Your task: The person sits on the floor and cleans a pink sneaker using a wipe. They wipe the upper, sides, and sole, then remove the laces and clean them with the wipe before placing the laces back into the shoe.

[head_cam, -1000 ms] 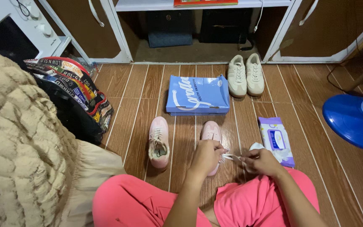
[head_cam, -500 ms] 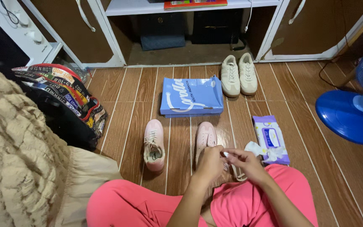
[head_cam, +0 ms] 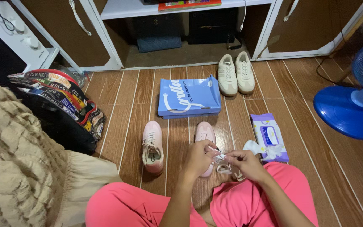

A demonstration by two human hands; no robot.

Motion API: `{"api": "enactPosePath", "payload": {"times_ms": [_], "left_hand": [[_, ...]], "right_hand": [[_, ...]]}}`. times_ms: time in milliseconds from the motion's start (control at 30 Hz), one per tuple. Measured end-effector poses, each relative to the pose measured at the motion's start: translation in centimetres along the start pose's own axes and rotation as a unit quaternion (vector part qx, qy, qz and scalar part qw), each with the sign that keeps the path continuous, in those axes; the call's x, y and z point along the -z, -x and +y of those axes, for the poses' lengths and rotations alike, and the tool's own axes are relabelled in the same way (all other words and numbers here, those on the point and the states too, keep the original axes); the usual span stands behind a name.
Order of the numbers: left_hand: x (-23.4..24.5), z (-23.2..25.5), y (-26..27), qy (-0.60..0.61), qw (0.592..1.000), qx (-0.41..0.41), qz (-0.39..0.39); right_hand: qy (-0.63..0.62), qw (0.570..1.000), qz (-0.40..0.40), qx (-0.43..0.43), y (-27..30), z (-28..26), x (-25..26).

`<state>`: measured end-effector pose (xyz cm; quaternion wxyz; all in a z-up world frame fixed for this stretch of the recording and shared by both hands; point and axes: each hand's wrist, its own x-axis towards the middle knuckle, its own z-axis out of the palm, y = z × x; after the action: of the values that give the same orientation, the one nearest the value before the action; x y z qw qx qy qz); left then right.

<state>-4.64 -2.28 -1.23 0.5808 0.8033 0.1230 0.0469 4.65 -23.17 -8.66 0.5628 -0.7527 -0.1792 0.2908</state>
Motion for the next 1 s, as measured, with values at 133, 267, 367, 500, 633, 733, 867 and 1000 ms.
{"api": "enactPosePath", "payload": {"times_ms": [133,267,367,500,633,733,867,1000], "left_hand": [[0.8,0.8,-0.4,0.03,0.998,-0.002,0.047],[3.9,0.4,-1.0,0.005,0.994,0.043,0.099],[5.7,0.0,-1.1,0.03,0.985,0.054,0.161],[6.5,-0.3,-0.9,0.035,0.974,0.007,0.222],[6.1,0.1,-0.9,0.031,0.977,0.027,0.21],[4.3,0.6,-0.7,0.044,0.993,0.047,0.096],[0.5,1.1,-0.4,-0.03,0.999,-0.012,0.017],[-0.5,0.3,-0.2,0.034,0.998,-0.042,-0.025]], "right_hand": [[0.047,0.998,0.026,0.027,-0.1,0.2,0.8],[0.044,0.998,0.052,0.008,-0.3,1.0,2.1],[0.103,0.991,0.073,0.038,-0.4,1.2,3.1],[0.125,0.988,0.08,0.031,-0.5,0.8,3.2],[0.139,0.987,0.062,-0.046,0.3,-0.6,2.8],[0.086,0.995,0.036,0.043,0.9,-2.3,2.3],[0.032,0.988,-0.021,0.152,0.2,-4.2,0.1],[-0.085,0.994,-0.068,0.025,-0.6,-4.3,-2.0]]}}
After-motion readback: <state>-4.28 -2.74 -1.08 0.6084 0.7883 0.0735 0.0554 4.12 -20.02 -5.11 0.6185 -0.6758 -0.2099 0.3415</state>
